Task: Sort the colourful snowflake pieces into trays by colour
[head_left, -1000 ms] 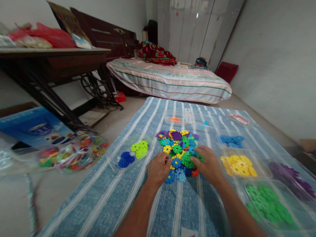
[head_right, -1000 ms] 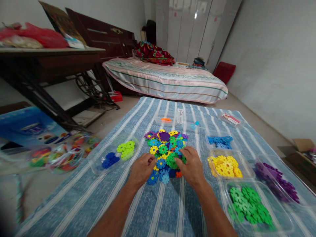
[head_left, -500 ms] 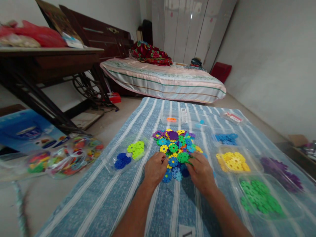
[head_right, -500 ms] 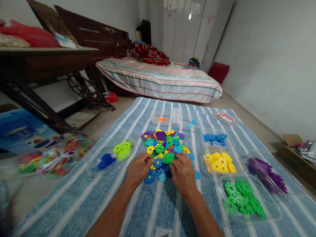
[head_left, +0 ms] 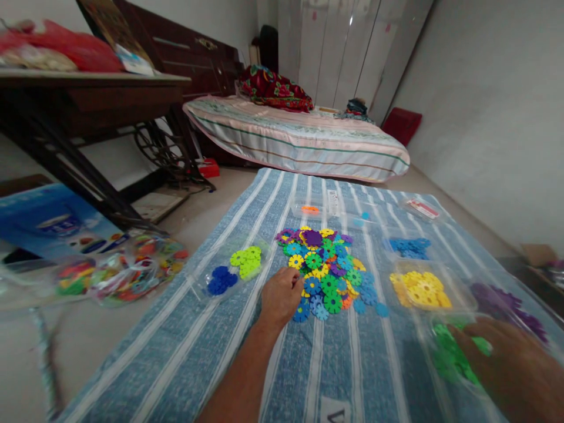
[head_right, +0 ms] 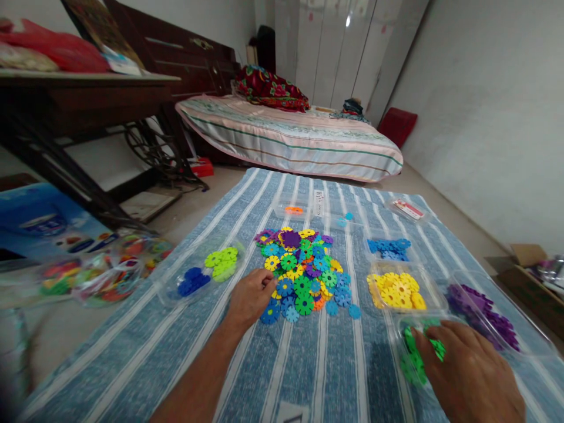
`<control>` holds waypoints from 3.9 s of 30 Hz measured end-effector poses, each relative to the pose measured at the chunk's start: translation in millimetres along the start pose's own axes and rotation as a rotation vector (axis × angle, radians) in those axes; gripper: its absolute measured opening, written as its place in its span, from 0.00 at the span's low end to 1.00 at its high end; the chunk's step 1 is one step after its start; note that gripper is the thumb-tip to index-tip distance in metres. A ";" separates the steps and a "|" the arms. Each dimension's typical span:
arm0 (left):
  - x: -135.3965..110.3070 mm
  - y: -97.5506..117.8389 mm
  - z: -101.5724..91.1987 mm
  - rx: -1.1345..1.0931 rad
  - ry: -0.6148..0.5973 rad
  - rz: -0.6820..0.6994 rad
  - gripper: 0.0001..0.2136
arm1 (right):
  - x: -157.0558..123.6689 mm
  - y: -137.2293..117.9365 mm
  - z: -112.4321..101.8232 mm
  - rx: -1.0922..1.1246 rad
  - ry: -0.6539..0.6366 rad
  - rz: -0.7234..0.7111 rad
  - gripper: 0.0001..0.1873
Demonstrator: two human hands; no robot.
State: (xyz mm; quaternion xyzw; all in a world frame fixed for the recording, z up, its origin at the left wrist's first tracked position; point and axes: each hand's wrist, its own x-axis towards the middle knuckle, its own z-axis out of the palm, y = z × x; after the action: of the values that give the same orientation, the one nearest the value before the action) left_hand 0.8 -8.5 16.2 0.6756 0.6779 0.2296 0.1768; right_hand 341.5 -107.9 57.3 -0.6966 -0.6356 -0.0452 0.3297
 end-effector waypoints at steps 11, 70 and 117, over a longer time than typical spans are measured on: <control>0.8 -2.5 2.3 -0.007 0.020 0.012 0.06 | -14.4 -122.0 100.7 -0.017 -0.191 -0.360 0.12; 1.3 -1.2 -0.5 -0.002 0.011 0.017 0.05 | -0.6 -68.9 108.0 -0.256 -0.337 -0.112 0.12; 2.4 -4.0 3.0 -0.021 0.020 0.009 0.06 | -1.5 -78.4 75.0 -0.494 -0.655 0.156 0.17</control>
State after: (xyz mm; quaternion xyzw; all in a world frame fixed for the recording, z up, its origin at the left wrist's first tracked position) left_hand -1.0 -5.9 11.7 0.6744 0.6742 0.2441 0.1760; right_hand 242.8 -72.4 29.8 -0.7785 -0.6222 0.0528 -0.0642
